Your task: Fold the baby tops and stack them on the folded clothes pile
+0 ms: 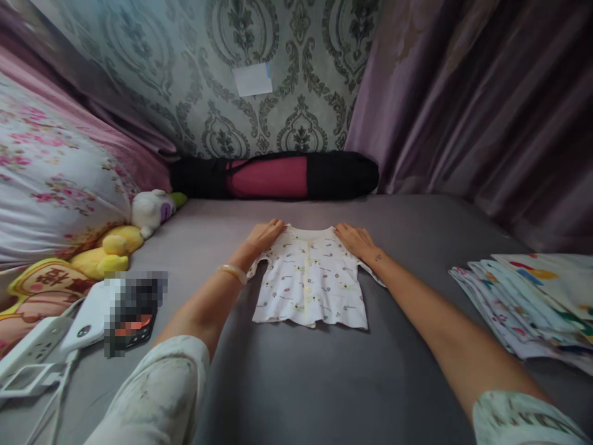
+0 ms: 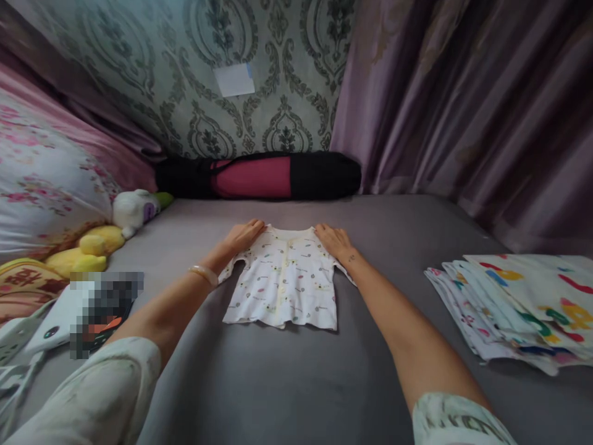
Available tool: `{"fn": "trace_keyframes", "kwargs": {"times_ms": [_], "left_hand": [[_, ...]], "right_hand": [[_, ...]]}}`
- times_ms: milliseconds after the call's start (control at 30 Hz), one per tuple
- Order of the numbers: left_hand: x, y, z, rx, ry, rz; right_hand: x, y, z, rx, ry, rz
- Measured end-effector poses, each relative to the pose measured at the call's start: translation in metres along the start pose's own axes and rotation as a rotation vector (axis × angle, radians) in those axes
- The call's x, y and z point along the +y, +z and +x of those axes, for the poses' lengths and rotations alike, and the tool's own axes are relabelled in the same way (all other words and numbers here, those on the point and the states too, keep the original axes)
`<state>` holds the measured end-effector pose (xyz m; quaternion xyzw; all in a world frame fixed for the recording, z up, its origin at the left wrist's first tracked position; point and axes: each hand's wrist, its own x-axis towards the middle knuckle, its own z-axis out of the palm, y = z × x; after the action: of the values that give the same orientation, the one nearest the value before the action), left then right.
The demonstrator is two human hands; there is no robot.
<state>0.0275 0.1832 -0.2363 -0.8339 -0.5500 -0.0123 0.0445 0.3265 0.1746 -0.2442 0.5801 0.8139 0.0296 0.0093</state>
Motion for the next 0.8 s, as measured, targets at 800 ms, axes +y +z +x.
{"fn": "trace_keyframes", "kwargs": {"times_ms": [800], "left_hand": [[0.088,0.032,-0.005,-0.021,-0.049,-0.192]], "right_hand": [[-0.069,0.019,-0.012,0.037,0.124,0.204]]}}
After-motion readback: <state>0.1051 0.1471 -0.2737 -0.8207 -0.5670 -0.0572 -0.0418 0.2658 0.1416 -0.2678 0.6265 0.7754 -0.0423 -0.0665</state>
